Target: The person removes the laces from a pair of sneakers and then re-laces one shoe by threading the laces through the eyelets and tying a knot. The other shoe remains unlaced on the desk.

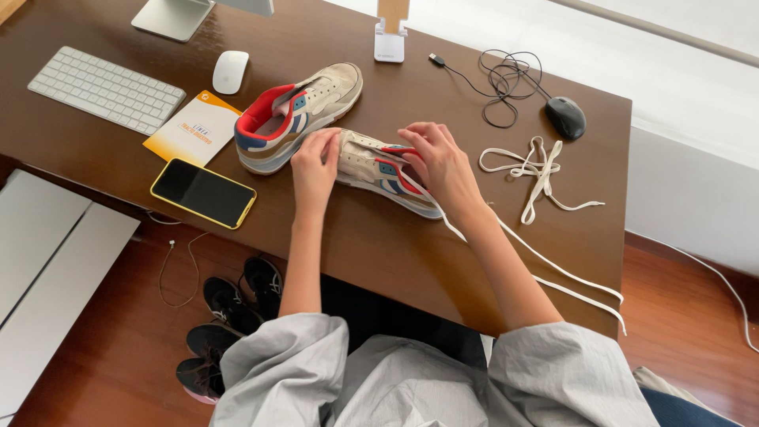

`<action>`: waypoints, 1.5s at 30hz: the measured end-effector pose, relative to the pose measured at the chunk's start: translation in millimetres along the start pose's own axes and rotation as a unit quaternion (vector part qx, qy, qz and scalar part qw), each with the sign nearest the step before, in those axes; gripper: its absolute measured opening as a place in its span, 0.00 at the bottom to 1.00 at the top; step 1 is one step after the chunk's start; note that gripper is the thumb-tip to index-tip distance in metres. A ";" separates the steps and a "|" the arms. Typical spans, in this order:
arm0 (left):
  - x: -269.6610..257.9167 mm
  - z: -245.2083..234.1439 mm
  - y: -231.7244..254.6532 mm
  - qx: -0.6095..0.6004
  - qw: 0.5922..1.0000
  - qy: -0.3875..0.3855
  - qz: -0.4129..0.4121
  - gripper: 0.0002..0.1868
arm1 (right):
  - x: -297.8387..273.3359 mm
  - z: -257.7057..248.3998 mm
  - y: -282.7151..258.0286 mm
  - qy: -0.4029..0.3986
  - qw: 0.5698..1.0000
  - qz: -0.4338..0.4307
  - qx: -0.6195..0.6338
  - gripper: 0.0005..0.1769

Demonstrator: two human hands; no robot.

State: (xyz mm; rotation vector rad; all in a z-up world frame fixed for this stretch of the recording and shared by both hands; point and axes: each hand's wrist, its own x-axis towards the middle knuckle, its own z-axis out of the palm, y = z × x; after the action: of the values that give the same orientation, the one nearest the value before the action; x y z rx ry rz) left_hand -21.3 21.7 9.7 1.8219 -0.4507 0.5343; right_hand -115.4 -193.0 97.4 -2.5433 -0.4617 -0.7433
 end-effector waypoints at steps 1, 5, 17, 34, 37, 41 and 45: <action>-3.8 -7.5 0.5 -0.001 1.000 -0.017 0.002 0.10 | -2.6 -0.6 -4.6 -0.016 1.000 0.011 -0.002 0.12; -24.3 -22.8 3.2 -0.001 0.997 -0.078 -0.001 0.24 | -18.9 -4.4 -10.6 -0.121 0.991 0.037 -0.045 0.13; -33.7 -3.9 -16.9 0.057 0.996 -0.056 0.049 0.33 | -26.1 -14.8 -2.8 -0.133 0.990 0.006 -0.051 0.04; -31.5 -4.9 -18.0 0.080 0.995 -0.048 0.035 0.29 | -50.0 -39.1 -15.9 -0.103 0.993 0.001 -0.066 0.04; -23.0 -8.7 -19.0 0.059 0.996 -0.059 0.043 0.25 | -44.1 -37.8 -18.0 -0.131 0.989 -0.005 -0.062 0.02; -4.1 -5.8 -17.8 0.057 0.994 -0.087 0.022 0.15 | -35.6 -33.0 -21.2 -0.108 0.994 -0.017 -0.030 0.06; 22.8 15.9 -16.0 0.171 0.976 -0.127 0.045 0.07 | -19.4 -19.7 -13.8 -0.031 0.997 -0.041 -0.065 0.12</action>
State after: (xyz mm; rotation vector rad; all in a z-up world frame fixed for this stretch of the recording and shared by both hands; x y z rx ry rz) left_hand 8.4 10.4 5.8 2.2236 -0.6479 0.4617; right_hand -145.1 -195.0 105.6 -2.6895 -0.5580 -0.7475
